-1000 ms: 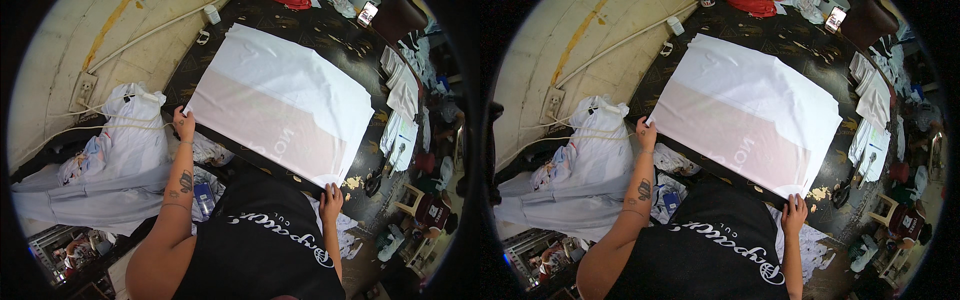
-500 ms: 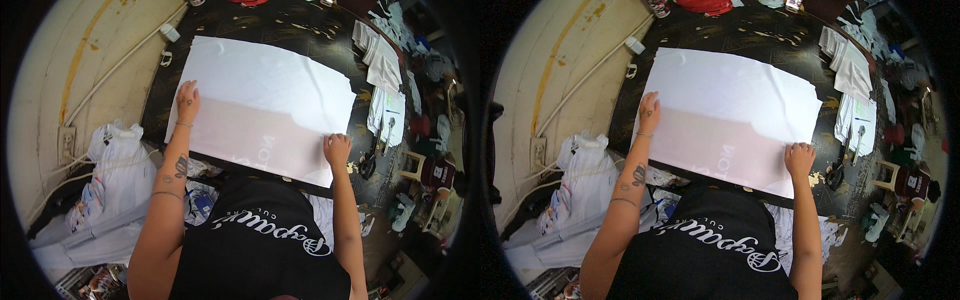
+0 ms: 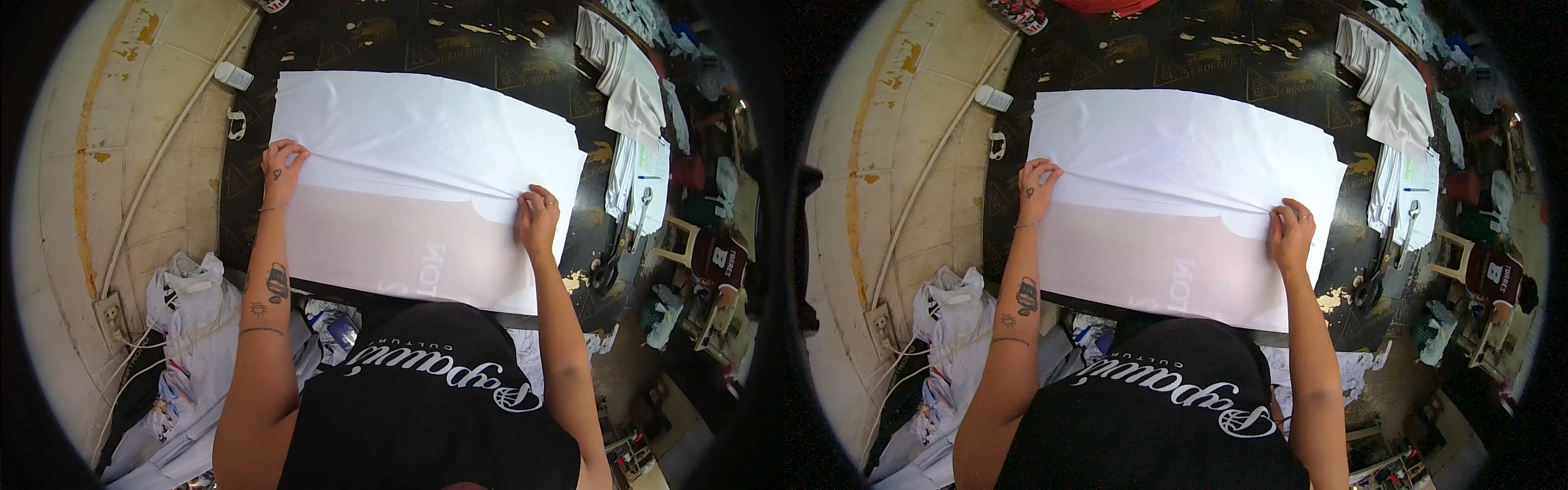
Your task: The person cuts large white fabric sheets into smaller rectangles using shears on a work table. They then place a red and white jersey on the table, cut a section from it, and fold the cut fabric pieces into a stack.
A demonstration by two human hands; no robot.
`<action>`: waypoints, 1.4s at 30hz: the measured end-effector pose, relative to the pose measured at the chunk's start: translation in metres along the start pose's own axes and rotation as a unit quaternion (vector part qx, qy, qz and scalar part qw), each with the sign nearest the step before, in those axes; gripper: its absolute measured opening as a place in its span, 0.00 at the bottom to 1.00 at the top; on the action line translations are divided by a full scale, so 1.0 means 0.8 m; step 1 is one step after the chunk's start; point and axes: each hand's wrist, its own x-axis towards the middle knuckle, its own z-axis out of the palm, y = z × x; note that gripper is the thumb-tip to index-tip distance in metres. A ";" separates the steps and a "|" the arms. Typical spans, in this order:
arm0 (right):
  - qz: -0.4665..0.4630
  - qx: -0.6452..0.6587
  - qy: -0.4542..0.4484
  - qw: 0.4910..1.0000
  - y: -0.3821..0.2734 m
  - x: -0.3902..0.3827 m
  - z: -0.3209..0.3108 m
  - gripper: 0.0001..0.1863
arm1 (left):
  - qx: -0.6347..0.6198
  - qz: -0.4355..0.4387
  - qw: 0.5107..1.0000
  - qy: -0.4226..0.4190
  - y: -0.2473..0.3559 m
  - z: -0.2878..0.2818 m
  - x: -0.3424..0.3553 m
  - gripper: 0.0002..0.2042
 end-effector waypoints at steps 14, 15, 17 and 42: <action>0.078 -0.157 0.063 0.983 0.155 -0.215 -0.167 0.31 | -0.012 0.077 0.986 0.148 0.090 0.044 -0.113 0.17; 0.093 -0.178 0.087 0.976 0.180 -0.208 -0.175 0.33 | -0.077 0.107 0.983 0.130 0.126 0.060 -0.100 0.16; 0.183 -0.150 0.037 0.971 0.219 -0.190 -0.189 0.37 | -0.194 0.201 0.959 0.043 0.213 0.107 -0.092 0.15; 0.360 0.479 -0.319 0.734 0.072 -0.542 -0.224 0.41 | -0.126 0.587 0.738 -0.309 0.391 0.200 -0.359 0.17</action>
